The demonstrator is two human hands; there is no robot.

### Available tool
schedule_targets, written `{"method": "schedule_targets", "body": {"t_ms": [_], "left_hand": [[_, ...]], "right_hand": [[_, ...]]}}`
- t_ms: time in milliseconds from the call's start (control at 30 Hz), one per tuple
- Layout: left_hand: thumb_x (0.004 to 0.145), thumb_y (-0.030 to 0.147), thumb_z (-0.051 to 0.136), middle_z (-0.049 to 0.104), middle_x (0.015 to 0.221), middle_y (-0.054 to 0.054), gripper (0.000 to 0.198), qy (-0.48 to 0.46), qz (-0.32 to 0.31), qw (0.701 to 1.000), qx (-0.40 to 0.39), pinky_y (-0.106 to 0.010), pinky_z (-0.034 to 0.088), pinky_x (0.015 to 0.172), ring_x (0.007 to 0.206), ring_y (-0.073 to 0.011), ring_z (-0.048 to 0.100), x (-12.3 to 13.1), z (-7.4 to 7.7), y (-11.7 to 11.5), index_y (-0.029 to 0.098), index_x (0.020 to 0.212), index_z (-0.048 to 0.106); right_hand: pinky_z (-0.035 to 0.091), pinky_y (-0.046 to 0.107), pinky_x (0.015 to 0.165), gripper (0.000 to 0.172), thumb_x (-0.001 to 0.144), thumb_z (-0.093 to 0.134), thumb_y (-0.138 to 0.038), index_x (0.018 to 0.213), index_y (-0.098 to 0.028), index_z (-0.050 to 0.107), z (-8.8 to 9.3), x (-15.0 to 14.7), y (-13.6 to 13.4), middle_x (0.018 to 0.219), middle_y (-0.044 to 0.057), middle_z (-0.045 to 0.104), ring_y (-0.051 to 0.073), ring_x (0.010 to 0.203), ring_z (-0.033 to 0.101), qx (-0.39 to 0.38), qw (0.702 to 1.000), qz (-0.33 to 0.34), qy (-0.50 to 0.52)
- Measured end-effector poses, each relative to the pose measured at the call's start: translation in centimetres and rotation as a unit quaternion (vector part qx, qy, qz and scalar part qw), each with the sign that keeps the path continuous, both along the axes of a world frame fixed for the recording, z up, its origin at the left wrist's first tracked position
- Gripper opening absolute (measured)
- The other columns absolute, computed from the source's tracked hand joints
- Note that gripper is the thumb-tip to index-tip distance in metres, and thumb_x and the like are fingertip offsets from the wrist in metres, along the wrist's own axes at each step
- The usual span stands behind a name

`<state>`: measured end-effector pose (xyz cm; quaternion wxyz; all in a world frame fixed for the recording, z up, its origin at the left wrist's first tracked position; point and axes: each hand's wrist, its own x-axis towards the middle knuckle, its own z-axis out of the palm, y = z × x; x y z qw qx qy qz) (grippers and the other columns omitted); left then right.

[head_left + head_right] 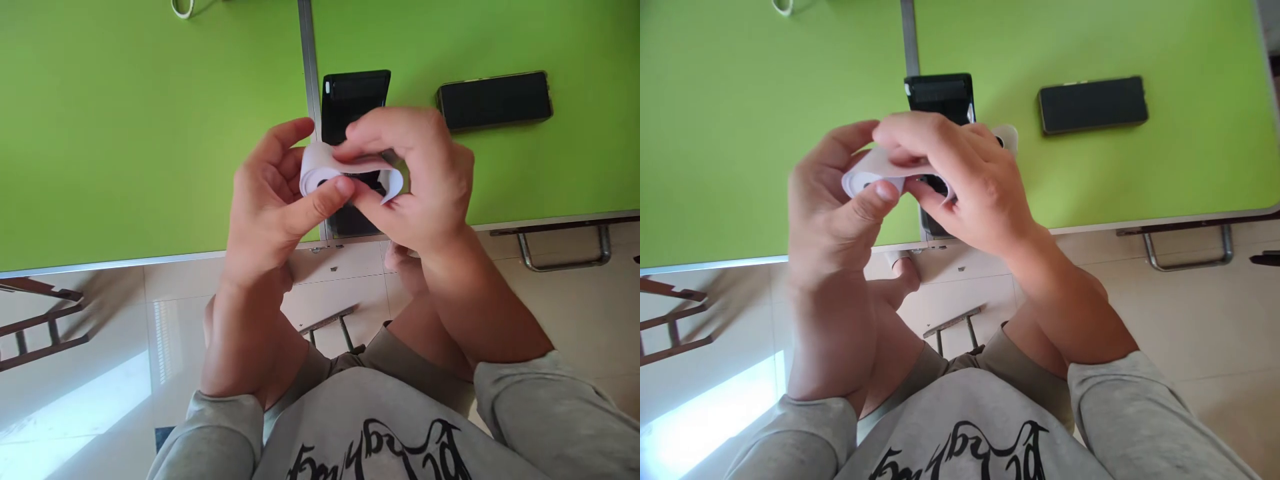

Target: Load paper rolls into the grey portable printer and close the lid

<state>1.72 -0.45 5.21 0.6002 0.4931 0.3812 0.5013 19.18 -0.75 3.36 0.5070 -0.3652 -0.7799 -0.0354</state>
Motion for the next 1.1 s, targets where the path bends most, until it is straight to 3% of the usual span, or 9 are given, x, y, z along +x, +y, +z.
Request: {"method": "schedule_targets", "body": {"t_ms": [100, 167, 367, 467, 667, 767, 867, 967, 1100], "left_hand": [[0.067, 0.051, 0.097, 0.077, 0.094, -0.004, 0.063, -0.010, 0.015, 1.000, -0.004, -0.034, 0.061, 0.085, 0.092, -0.0228, 0.077, -0.7, -0.1, 0.3, 0.019, 0.113, 0.069], [0.067, 0.050, 0.097, 0.078, 0.095, -0.004, 0.059, -0.016, 0.019, 1.000, 0.007, -0.031, 0.061, 0.082, 0.087, -0.0192, 0.076, -0.9, -0.1, 0.3, 0.019, 0.111, 0.071], [0.069, 0.059, 0.094, 0.077, 0.097, -0.003, 0.055, 0.003, 0.065, 0.998, -0.008, -0.033, 0.060, 0.096, 0.103, -0.0238, 0.078, -1.3, 0.3, 0.0, 0.022, 0.106, 0.075], [0.068, 0.062, 0.092, 0.077, 0.094, -0.002, 0.058, 0.005, 0.090, 0.996, -0.009, -0.033, 0.060, 0.099, 0.106, -0.0255, 0.078, -1.5, 0.3, 0.0, 0.022, 0.106, 0.076], [0.068, 0.063, 0.092, 0.079, 0.090, -0.003, 0.055, -0.046, 0.090, 0.994, -0.032, -0.031, 0.062, 0.091, 0.088, -0.0205, 0.080, -1.4, -0.2, 0.1, 0.019, 0.100, 0.079], [0.073, 0.073, 0.083, 0.080, 0.092, -0.005, 0.056, -0.049, 0.083, 0.994, -0.051, -0.032, 0.062, 0.089, 0.100, -0.0254, 0.080, -1.0, -0.3, 0.3, 0.023, 0.097, 0.078], [0.075, 0.073, 0.082, 0.079, 0.087, -0.002, 0.053, -0.060, 0.083, 0.993, -0.061, -0.029, 0.063, 0.085, 0.099, -0.0230, 0.079, -0.4, 0.0, 0.1, 0.023, 0.091, 0.077], [0.082, 0.065, 0.080, 0.075, 0.082, 0.001, 0.045, -0.086, 0.061, 0.991, -0.086, -0.027, 0.062, 0.073, 0.083, -0.0172, 0.076, 0.3, 0.6, -0.3, 0.022, 0.092, 0.075], [0.089, 0.068, 0.069, 0.077, 0.100, -0.006, 0.043, -0.088, 0.033, 0.991, -0.099, -0.036, 0.060, 0.069, 0.104, -0.0278, 0.074, 1.3, 1.0, -0.5, 0.026, 0.091, 0.075]], "right_hand": [[0.062, 0.034, 0.078, 0.004, 0.098, 0.060, -0.029, 0.100, -0.031, 0.063, -0.3, 0.7, 0.4, 0.091, -0.005, 0.077, 0.016, 0.080, 0.076, -0.029, 0.999, -0.023, -0.007], [0.062, 0.036, 0.080, 0.012, 0.100, 0.057, -0.036, 0.093, -0.029, 0.064, -0.2, 0.8, 0.4, 0.087, -0.004, 0.076, 0.017, 0.081, 0.076, -0.051, 0.998, -0.022, 0.004], [0.064, 0.042, 0.094, 0.026, 0.098, 0.063, -0.054, 0.106, -0.030, 0.068, 1.9, -0.1, -0.5, 0.117, 0.000, 0.077, 0.026, 0.123, 0.071, -0.152, 0.988, 0.024, 0.021], [0.064, 0.043, 0.097, 0.025, 0.097, 0.065, -0.053, 0.107, -0.030, 0.068, 2.8, -0.8, -1.2, 0.124, 0.000, 0.075, 0.027, 0.128, 0.069, -0.159, 0.986, 0.034, 0.021], [0.064, 0.043, 0.099, 0.020, 0.097, 0.067, -0.048, 0.104, -0.029, 0.067, 3.0, -1.8, -2.1, 0.128, 0.001, 0.073, 0.025, 0.128, 0.069, -0.174, 0.984, 0.044, 0.015], [0.064, 0.044, 0.101, 0.018, 0.096, 0.068, -0.046, 0.101, -0.028, 0.066, 2.7, -1.7, -2.1, 0.128, 0.001, 0.072, 0.024, 0.127, 0.069, -0.181, 0.982, 0.049, 0.010], [0.064, 0.042, 0.100, 0.012, 0.097, 0.067, -0.039, 0.096, -0.028, 0.064, 2.1, -1.2, -1.4, 0.128, 0.000, 0.072, 0.022, 0.122, 0.070, -0.150, 0.987, 0.058, 0.009], [0.064, 0.037, 0.093, 0.012, 0.095, 0.064, -0.026, 0.084, -0.026, 0.060, 1.2, -0.8, -0.6, 0.122, -0.001, 0.075, 0.017, 0.111, 0.075, -0.041, 0.995, 0.093, 0.020], [0.062, 0.035, 0.102, 0.014, 0.097, 0.057, -0.017, 0.087, -0.027, 0.061, 0.2, -1.3, -0.7, 0.123, 0.000, 0.075, 0.016, 0.122, 0.071, -0.004, 0.995, 0.092, 0.032]]}}
